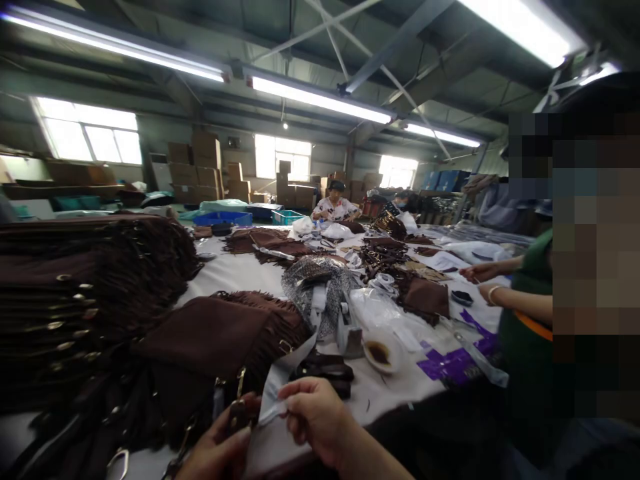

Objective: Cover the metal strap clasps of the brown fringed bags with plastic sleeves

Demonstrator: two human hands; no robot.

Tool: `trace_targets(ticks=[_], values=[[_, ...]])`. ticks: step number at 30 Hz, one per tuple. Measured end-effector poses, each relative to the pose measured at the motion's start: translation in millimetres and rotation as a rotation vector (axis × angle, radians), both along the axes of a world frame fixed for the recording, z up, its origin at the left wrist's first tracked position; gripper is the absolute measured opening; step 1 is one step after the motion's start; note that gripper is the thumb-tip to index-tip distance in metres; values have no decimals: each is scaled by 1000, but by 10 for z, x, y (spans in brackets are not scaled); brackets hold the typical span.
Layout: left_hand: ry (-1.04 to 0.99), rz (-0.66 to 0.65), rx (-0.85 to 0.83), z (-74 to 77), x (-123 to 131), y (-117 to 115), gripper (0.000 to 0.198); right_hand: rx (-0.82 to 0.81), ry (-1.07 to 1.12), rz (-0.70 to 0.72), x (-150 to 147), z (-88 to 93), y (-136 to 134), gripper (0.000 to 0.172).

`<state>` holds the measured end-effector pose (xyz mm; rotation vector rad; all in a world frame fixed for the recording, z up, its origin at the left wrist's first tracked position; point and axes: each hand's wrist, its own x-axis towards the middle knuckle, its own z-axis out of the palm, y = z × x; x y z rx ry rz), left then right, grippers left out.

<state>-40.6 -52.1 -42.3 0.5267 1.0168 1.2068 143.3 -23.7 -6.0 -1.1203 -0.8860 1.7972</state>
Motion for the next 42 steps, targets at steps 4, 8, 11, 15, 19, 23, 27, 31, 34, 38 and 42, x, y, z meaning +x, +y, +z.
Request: trace_targets(ticks=[4, 8, 11, 15, 19, 23, 27, 31, 34, 38, 42], values=[[-79, -95, 69, 107, -13, -49, 70, -131, 140, 125, -273, 76, -313, 34], [-68, -116, 81, 86, -112, -89, 74, -132, 129, 203, -414, 125, -418, 39], [-58, -138, 89, 35, -164, -123, 48, 31, -46, 177, -460, 116, -414, 38], [23, -169, 96, -39, -180, -169, 28, 526, -522, -22, -434, 89, -318, 16], [107, -225, 97, -106, -151, -231, 34, 692, -546, -140, -364, 78, -154, 14], [206, -257, 94, -204, -137, -246, 40, 384, -245, -72, -373, 15, -24, 31], [348, -321, 53, -214, -244, -237, 52, 295, -143, -66, -390, -71, 11, 36], [295, -373, -32, 12, -418, -369, 49, 411, -389, 38, -304, -78, -40, 22], [225, -441, -6, 243, -525, -473, 41, 444, -621, 82, -235, -63, -142, 8], [284, -373, 84, 450, -581, -422, 37, 484, -813, 131, -232, -79, -324, 4], [292, -169, 103, 486, -486, -270, 36, 463, -835, 168, -275, -140, -452, 4]])
